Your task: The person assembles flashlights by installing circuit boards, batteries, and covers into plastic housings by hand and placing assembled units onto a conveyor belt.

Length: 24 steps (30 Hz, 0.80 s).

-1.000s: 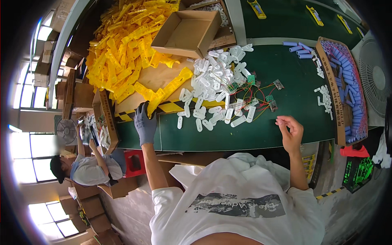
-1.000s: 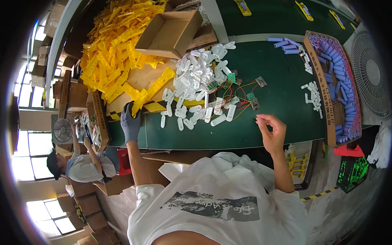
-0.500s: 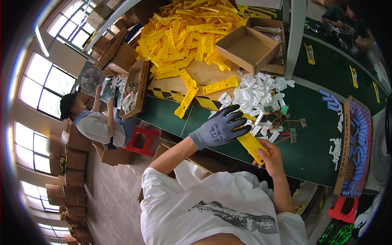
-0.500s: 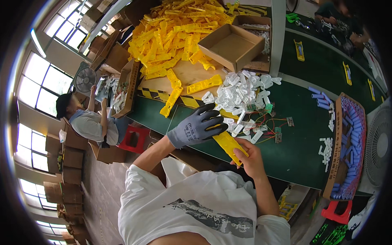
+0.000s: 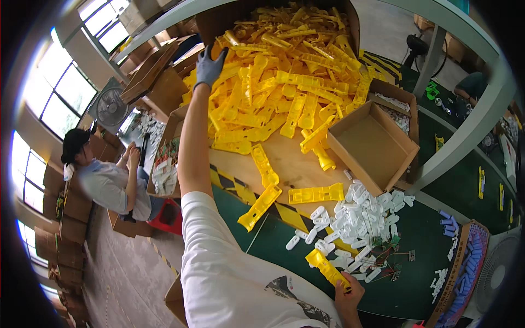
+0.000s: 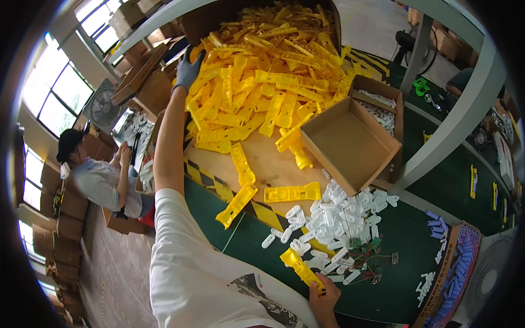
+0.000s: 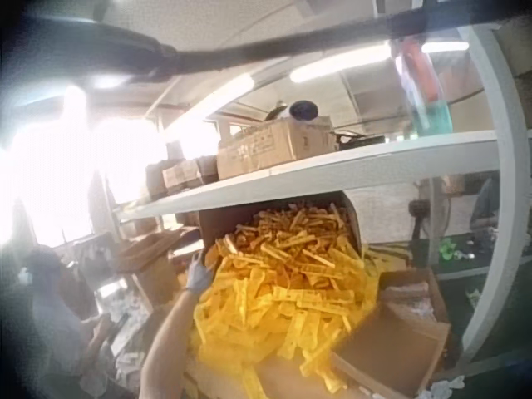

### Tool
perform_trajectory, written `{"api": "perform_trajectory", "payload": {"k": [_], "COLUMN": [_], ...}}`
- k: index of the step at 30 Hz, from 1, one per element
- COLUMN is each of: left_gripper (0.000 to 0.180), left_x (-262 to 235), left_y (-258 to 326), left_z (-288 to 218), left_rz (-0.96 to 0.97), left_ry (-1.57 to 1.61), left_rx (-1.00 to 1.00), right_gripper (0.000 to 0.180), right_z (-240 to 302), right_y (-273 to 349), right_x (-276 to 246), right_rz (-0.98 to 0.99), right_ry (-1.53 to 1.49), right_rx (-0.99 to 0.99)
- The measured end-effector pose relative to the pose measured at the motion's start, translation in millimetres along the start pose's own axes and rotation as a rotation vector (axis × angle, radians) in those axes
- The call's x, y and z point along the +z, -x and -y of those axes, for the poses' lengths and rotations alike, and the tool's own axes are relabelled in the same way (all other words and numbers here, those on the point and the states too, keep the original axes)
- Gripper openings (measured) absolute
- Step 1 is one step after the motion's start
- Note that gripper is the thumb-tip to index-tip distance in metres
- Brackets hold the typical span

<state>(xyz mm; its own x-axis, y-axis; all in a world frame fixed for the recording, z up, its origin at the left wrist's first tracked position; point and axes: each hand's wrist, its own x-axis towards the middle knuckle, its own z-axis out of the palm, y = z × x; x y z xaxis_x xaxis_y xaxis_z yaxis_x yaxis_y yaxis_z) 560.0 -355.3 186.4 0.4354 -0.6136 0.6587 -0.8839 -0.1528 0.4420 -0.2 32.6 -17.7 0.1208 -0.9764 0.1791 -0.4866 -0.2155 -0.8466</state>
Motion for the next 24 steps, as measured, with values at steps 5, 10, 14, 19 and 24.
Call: {"api": "perform_trajectory", "payload": {"k": [5,10,14,19,24], "left_gripper": [0.072,0.057,0.043,0.038,0.047], "left_x": [69,161,127,102,3], "left_y": [-80,-48,-37,70,103], "left_z": [36,-1,-13,-28,-59], "left_rz": [0.179,0.311,0.578,0.724,1.066], "left_ry": [-0.072,-0.132,-0.018,-0.034,0.102], "left_rx": [0.065,0.049,0.154,0.385,0.395], "right_gripper": [0.052,0.048,0.043,0.034,0.033], "right_z": [-1,0,-15,-9,-9], "right_y": [-2,-5,0,-3,1], "right_x": [-8,5,3,6,2], "right_rz": [0.135,-0.050,-0.026,0.061,0.243], "right_ry": [0.051,0.046,0.138,0.190,0.213], "right_rx": [0.024,0.009,-0.022,0.139,0.247]}}
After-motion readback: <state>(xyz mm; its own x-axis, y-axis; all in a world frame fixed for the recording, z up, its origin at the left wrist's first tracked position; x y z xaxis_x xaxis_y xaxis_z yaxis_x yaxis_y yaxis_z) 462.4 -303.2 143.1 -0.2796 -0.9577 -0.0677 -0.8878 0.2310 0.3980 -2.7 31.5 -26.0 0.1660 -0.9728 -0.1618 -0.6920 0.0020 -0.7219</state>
